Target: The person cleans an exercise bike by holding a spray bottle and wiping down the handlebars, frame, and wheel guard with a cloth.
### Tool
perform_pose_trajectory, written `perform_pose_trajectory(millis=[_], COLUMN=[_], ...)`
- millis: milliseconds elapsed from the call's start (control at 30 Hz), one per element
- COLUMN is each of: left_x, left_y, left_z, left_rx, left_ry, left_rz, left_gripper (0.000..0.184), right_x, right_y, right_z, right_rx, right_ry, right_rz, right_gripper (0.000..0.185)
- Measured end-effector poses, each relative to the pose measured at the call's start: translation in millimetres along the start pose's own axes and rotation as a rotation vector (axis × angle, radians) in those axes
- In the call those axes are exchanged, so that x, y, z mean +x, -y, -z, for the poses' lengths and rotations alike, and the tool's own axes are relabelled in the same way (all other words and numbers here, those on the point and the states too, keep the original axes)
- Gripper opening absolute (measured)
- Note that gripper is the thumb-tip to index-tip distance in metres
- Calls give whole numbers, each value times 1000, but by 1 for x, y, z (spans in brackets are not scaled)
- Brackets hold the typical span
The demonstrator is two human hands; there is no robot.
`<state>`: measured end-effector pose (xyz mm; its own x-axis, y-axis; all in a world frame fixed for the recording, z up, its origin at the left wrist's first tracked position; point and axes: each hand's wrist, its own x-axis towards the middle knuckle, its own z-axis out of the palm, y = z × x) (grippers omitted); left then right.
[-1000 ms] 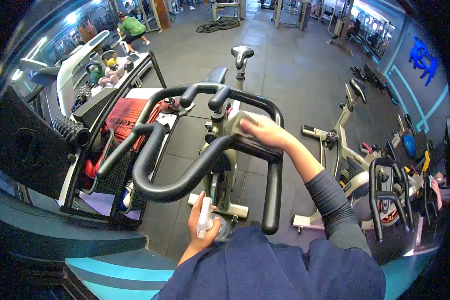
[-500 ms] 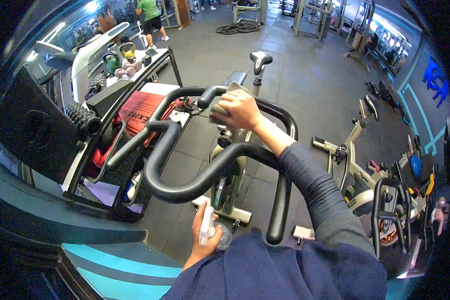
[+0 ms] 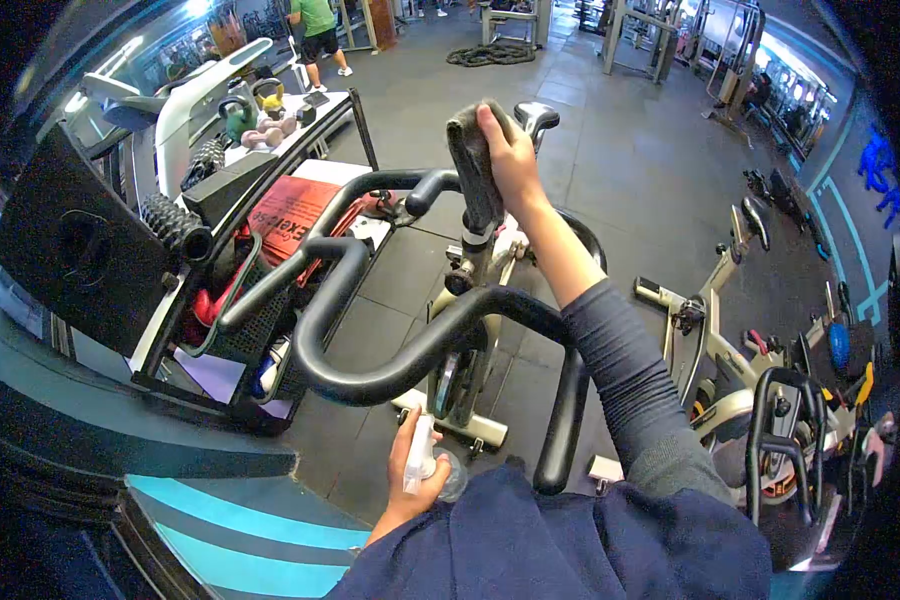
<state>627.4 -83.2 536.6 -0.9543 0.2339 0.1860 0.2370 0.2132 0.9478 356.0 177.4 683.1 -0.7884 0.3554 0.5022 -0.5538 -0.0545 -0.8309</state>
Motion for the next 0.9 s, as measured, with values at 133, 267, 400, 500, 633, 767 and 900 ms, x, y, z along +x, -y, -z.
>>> perform_pose_trajectory(millis=[133,267,400,500,633,767,900], left_x=[0,2,8,8,5,-4,-11], left_y=[8,7,14,13,6,9,30], left_z=[2,6,6,8,9,12,16], left_rx=[32,89,103,97,114,55,49], left_ry=[10,0,-32,-24,3,-34,32], left_rz=[32,83,34,25,34,-27,-2], left_gripper=[78,78,80,82,81,80,79], right_x=[8,9,10,5,0,6,-30], right_y=[-28,-53,-51,-50,-55,-50,46], right_z=[-30,-64,-70,-71,-77,-60,-13], right_rx=[-740,-1301,-1327,-1214,-1067,-297,230], right_ry=[507,1036,908,811,394,43,85], right_rz=[546,197,82,20,-130,-352,-746], right_gripper=[32,42,41,43,43,55,47])
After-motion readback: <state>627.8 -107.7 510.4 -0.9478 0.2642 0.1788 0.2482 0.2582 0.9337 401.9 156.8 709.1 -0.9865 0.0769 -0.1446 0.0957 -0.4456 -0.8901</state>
